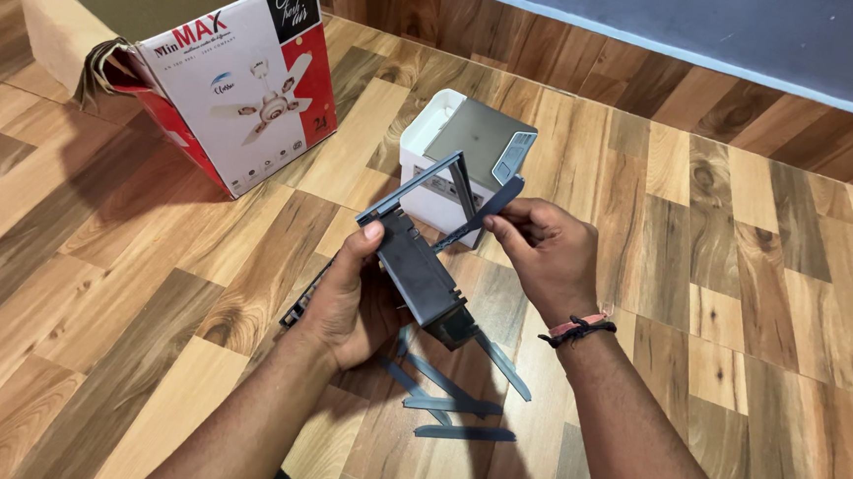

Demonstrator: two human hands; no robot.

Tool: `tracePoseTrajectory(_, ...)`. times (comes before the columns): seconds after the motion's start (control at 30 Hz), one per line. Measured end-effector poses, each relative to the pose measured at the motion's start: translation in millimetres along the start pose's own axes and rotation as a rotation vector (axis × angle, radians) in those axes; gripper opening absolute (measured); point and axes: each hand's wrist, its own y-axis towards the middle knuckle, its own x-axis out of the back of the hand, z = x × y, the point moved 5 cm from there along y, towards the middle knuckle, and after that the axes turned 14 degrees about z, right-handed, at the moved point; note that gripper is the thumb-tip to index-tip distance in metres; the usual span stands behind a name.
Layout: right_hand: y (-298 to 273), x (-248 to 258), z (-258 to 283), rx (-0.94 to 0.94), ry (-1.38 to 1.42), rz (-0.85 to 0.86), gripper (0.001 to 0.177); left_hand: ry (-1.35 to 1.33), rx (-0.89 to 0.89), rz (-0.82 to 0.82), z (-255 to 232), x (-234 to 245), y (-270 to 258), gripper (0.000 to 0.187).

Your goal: The person assembles a black plastic frame by inserting several grey plastic strips into its slots. They handle the frame and strips by hand, repeatedly inserting and adjusting the pieces to fit them together.

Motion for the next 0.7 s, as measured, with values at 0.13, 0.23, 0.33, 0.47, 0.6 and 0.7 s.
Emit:
tracePoseTrajectory(0.13,0.5,-0.9,-0.4,0.005,-0.009,0.001,0.012,0.027,-0.01,-0.001,-0.3,-1.5,-0.4,0.086)
tracePoseTrajectory(0.23,-0.5,-1.7,-0.1,0.009,-0.034,0.011,0.013,0.046,0.0,0.0,1.1,-1.4,-0.3,0.089)
tracePoseTrajectory(0.33,0.4,-3.6,0.6,0.027,-0.073,0.006,0.012,0.077,0.015,-0.019,2.7,0.5,0.8,0.094)
tracePoseTrajectory(0.47,0.7,-3.9,-0.8,0.0,-0.088,-0.008,0.011,0.053,0.03,-0.012,4.6,2.9,1.8,0.095)
tracePoseTrajectory(0.6,-0.2,-3.8,-2.3,-0.037,-0.092,-0.025,0.011,0.043,0.023,-0.012,6.9,3.8,2.7,0.092)
tracePoseTrajectory(0.7,-1.3,-4.2,-2.2,-0.041,-0.075,-0.046,0.011,0.043,0.015,0.002,6.5,1.5,2.3,0.088)
